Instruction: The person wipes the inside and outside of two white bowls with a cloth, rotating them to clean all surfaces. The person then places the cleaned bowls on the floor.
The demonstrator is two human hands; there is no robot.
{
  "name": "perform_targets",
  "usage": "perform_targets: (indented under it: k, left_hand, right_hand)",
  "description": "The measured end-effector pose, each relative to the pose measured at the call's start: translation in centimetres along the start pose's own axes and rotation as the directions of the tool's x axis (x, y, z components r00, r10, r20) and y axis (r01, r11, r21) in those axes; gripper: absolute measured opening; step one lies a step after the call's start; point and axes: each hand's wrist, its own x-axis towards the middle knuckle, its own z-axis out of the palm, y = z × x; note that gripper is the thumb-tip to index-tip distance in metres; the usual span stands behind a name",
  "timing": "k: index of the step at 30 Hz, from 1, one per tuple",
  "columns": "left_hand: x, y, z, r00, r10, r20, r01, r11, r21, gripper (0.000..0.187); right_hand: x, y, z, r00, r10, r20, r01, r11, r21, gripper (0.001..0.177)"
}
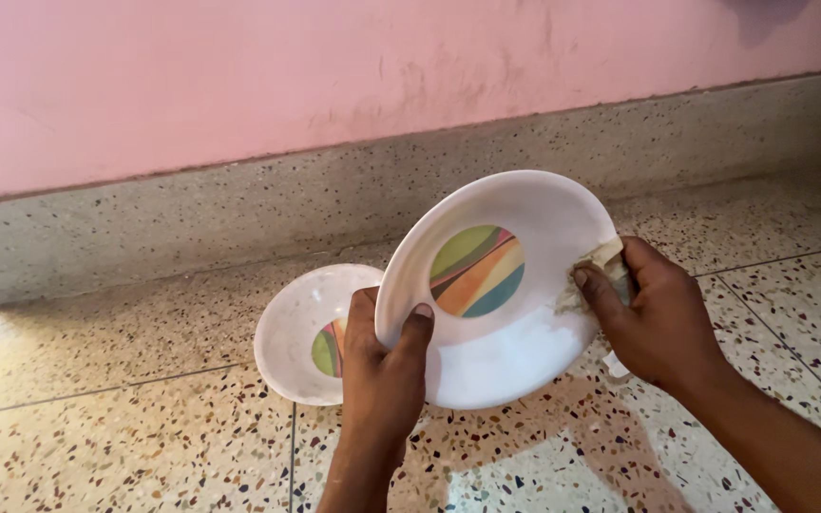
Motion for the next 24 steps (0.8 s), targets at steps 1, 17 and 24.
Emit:
perform_targets:
  k: [1, 17, 24]
  left_hand:
    - [-0.1, 0.1, -0.1, 1.000, 0.005, -0.002, -0.005, 1.000, -0.003, 0.027]
    - [-3.8, 5.5, 2.3, 0.982, -0.008, -0.191, 0.004, 1.000, -0.023, 0.029]
    - [-5.6, 6.5, 3.6, 0.978, 0.083, -0.193, -0.074, 0.996, 0.054, 0.029]
  right_hand:
    - [-0.1, 0.0, 0.0, 1.000, -0.015, -0.008, 0.015, 1.000, 0.001, 0.028]
    - [-0.5, -0.7, -2.3, 0.989, -0.123, -0.080, 0.136, 0.975, 0.177, 0.023]
    - [-0.3, -1.2, -3.6, 0.993, -0.075, -0.089, 0.096, 0.962, 0.256, 0.024]
